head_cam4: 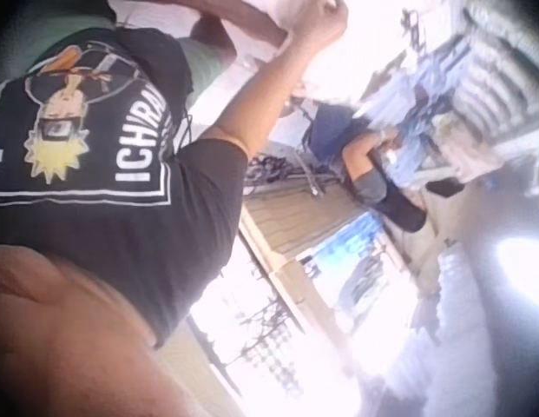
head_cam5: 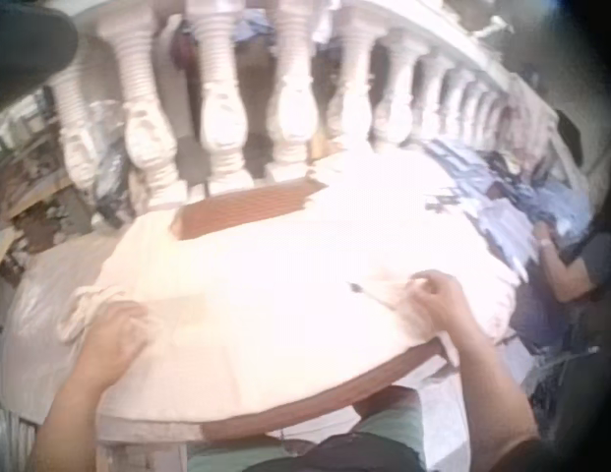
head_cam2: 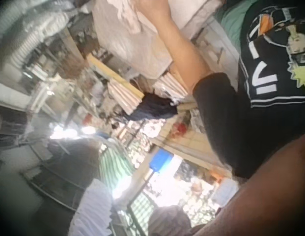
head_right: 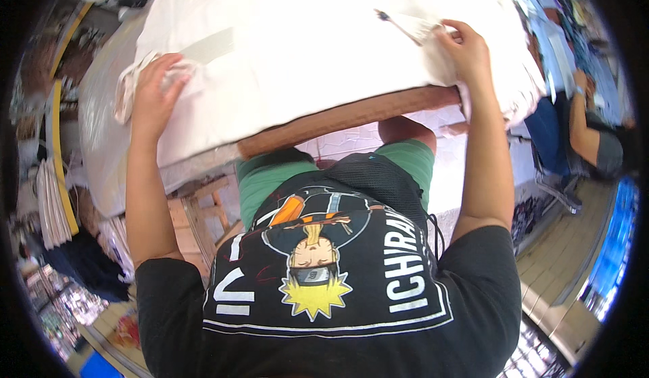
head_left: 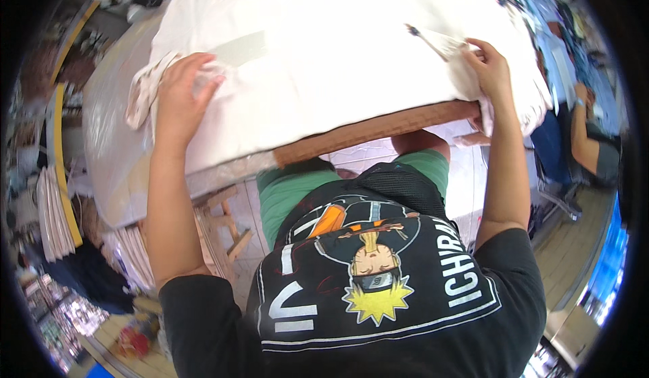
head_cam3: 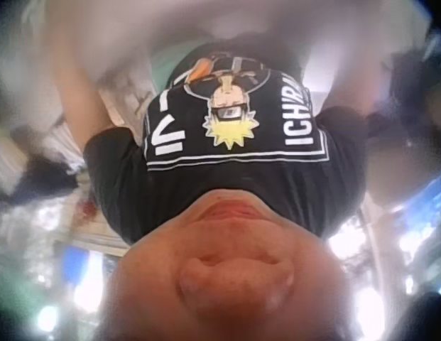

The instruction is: The person folds a tan shirt by laying it flat on a table, placing a cardboard guide on it, folding the sleeves and sides over the guide, and then placing the folded shirt into a plastic bag.

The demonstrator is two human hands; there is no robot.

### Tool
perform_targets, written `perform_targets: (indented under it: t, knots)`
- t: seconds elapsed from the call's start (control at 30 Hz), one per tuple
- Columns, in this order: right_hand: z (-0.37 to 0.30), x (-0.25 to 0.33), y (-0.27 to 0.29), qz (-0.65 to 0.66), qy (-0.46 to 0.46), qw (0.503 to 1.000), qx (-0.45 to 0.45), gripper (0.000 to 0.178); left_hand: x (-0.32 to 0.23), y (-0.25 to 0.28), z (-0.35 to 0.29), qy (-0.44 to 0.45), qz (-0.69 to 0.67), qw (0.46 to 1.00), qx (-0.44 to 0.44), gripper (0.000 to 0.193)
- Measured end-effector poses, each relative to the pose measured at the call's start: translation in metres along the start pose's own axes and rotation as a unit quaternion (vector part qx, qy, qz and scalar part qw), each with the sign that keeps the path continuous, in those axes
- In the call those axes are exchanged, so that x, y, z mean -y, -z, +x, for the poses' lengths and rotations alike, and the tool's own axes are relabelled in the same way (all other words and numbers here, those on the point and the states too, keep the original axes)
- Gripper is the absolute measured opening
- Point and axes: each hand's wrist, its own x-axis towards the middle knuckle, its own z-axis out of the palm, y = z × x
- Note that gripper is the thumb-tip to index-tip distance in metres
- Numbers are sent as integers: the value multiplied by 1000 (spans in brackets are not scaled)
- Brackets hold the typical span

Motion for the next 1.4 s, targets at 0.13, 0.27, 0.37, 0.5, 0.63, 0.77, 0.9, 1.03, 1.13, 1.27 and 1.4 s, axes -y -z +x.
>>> perform_targets:
  t: [0.13,0.27,0.37,0.5,0.63,0.77,0.9,1.03,1.13,1.27,1.4]
  knots:
    - [-10,46,-7,-183,242,949,-81,46,-21,-25,32,-15,-1,993,118,37]
    - [-13,59,-9,-256,328,909,-1,36,-13,-28,43,-10,-32,980,198,33]
    - [-5,49,-12,-265,377,887,24,24,-11,-28,50,-4,-55,974,220,27]
    - [5,48,-8,-235,367,900,-11,15,-13,-25,56,37,-77,964,252,22]
    - [14,44,-9,-124,272,953,-39,12,-13,-26,64,94,-68,945,306,15]
    - [24,46,-14,-8,176,982,-69,15,-12,-30,64,40,-57,963,261,14]
    - [41,47,-16,24,137,986,-93,21,-11,-29,74,74,-76,949,297,14]
    - [43,63,-21,7,8,998,-59,23,-9,-30,75,79,-83,951,289,14]
    - [47,59,-24,-23,7,999,-35,27,-7,-32,79,66,-68,949,302,17]
    - [47,47,-13,-29,77,996,23,39,-6,-35,78,59,-55,954,287,32]
    - [37,56,-8,-75,136,987,36,42,-19,-51,53,19,10,984,178,47]
